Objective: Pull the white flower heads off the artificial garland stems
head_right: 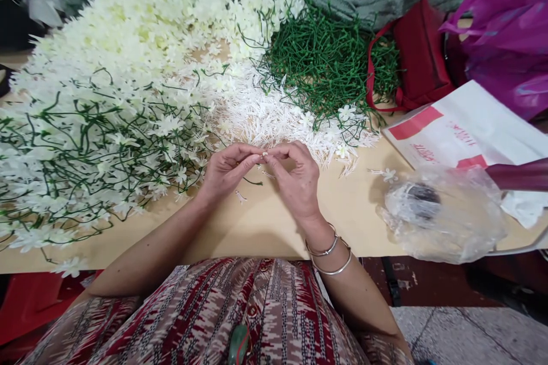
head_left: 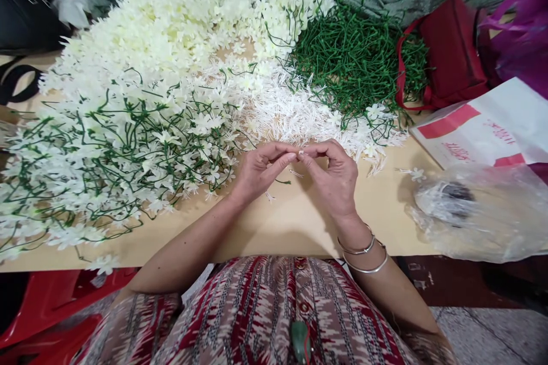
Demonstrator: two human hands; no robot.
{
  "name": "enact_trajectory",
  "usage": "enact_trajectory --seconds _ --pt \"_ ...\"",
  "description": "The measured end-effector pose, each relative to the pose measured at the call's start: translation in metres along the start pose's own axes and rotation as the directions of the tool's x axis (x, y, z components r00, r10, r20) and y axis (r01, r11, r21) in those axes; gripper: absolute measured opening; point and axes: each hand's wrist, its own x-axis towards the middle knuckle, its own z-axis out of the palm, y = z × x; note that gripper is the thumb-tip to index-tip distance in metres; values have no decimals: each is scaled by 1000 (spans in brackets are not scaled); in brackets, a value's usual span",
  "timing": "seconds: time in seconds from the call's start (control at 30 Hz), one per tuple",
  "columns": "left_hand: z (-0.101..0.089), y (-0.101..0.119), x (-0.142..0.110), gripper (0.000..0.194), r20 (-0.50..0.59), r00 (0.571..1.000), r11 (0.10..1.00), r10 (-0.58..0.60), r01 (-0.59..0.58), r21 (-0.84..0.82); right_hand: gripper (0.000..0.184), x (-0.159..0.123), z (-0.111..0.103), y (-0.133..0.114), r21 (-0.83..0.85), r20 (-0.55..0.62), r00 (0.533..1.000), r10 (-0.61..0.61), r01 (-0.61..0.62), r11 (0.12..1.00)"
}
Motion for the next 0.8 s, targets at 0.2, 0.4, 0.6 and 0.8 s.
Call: enact_trajectory --seconds 0.2,0.4,0.6,0.8 --pt "1 11 -1 23 -70 985 988 156 -155 11 6 -1 -3 2 48 -5 991 -131 131 990" --pt "-10 20 1 13 -143 925 888 352 -282 362 5 -6 -6 7 124 -71 994 -80 89 988" --pt "-18 13 3 13 19 905 739 424 -359 570 10 0 -15 7 57 -185 983 -16 27 998" --pt "-23 13 3 11 51 927 711 371 -319 626 13 3 -18 10 13 -211 977 5 -2 1000"
